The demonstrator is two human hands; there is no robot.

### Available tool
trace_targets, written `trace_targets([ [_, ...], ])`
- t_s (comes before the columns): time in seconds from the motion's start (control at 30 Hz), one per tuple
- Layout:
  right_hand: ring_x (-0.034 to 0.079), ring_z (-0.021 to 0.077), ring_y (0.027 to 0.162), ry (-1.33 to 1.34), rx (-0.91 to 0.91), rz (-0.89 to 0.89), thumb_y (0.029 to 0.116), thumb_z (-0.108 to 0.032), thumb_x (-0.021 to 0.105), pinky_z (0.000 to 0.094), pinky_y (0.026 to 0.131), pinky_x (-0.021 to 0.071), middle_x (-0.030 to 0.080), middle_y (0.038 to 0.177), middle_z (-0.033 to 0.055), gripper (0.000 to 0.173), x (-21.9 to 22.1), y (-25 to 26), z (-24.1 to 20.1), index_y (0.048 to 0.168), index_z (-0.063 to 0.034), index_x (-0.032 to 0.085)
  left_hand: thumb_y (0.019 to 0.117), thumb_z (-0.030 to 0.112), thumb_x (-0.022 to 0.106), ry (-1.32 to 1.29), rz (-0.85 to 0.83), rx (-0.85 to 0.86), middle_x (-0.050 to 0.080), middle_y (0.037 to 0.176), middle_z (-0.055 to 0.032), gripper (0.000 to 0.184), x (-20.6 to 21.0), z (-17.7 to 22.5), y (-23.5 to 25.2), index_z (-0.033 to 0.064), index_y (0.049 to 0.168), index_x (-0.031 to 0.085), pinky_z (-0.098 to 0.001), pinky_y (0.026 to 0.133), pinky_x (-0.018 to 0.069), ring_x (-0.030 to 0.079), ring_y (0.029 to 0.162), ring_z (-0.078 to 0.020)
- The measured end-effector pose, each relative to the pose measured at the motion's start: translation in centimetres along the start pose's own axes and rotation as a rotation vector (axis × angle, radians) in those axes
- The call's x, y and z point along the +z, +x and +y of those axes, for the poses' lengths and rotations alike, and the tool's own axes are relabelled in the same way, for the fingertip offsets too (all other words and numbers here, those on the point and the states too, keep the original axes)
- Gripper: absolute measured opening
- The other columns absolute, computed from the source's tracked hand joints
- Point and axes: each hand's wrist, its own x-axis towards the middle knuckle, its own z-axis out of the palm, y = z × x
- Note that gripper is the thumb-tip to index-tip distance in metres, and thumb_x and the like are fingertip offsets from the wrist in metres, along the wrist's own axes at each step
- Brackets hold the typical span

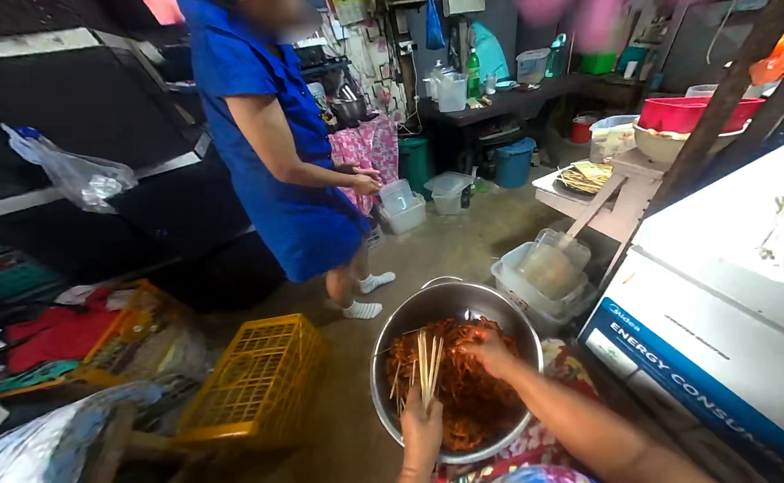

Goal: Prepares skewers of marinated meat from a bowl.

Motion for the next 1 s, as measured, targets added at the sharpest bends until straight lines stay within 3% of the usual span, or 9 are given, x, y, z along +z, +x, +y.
trace_targets([
  [0.2,0.070,0.0276,0.079,0.133,0.112,0.031,0.0897,0.010,0.063,0.0446,0.073,0.0627,0.068,0.095,0.0170,0.027,0.4,-0.5,-1.7,0.115,0.0066,0.054,0.0884,0.003,0.063,-0.047,-0.002,0.008,0.067,0.091,-0.0123,0.030,-0.1,0.4,0.0,-0.0035,0.118,0.061,-0.0376,0.074,0.0556,0.065,0.079,-0.0161],
  [0.4,0.070,0.0287,0.084,0.295,0.221,0.088,0.0931,0.012,0.058,0.0438,0.073,0.0634,0.065,0.105,0.0184,0.034,0.3,0.1,-1.7,0.126,0.0056,0.050,0.0891,0.004,0.059,-0.210,-0.041,0.007,0.062,0.076,-0.0011,0.023,0.1,-0.2,0.1,-0.0002,0.112,0.060,-0.0250,0.053,0.0488,0.055,0.056,-0.0055],
  [0.53,0.069,0.0263,0.084,0.394,0.256,0.084,0.0945,0.011,0.052,0.0428,0.075,0.0621,0.065,0.102,0.0156,0.026,0.0,0.4,-1.5,0.120,0.0032,0.052,0.0960,0.009,0.054,-0.206,-0.064,-0.013,0.057,0.065,0.0028,0.017,0.1,-0.4,0.2,-0.0004,0.106,0.063,-0.0240,0.051,0.0491,0.053,0.050,-0.0049],
  [0.67,0.067,0.0214,0.084,0.390,0.246,0.075,0.0934,0.010,0.056,0.0390,0.076,0.0603,0.065,0.101,0.0128,0.029,-0.1,0.5,-1.4,0.121,0.0020,0.053,0.0962,0.009,0.056,-0.170,-0.092,-0.030,0.060,0.070,0.0005,0.018,0.1,-0.5,0.2,-0.0005,0.109,0.064,-0.0257,0.052,0.0507,0.055,0.052,-0.0064],
  [0.87,0.063,0.0176,0.072,0.366,0.203,0.084,0.0892,0.014,0.058,0.0344,0.068,0.0581,0.062,0.088,0.0090,0.022,-0.3,0.6,-1.4,0.105,-0.0012,0.052,0.0937,0.008,0.058,-0.141,-0.110,-0.003,0.063,0.076,-0.0019,0.023,0.0,-0.2,0.2,-0.0022,0.114,0.062,-0.0265,0.052,0.0509,0.056,0.054,-0.0064],
  [1.0,0.063,0.0157,0.067,0.343,0.209,0.068,0.0895,0.016,0.055,0.0305,0.063,0.0578,0.063,0.085,0.0082,0.025,-0.4,0.4,-1.5,0.109,0.0000,0.053,0.0941,0.008,0.058,-0.144,-0.122,-0.020,0.062,0.075,-0.0011,0.024,-0.1,0.1,0.0,-0.0021,0.115,0.062,-0.0258,0.054,0.0501,0.055,0.055,-0.0055],
])
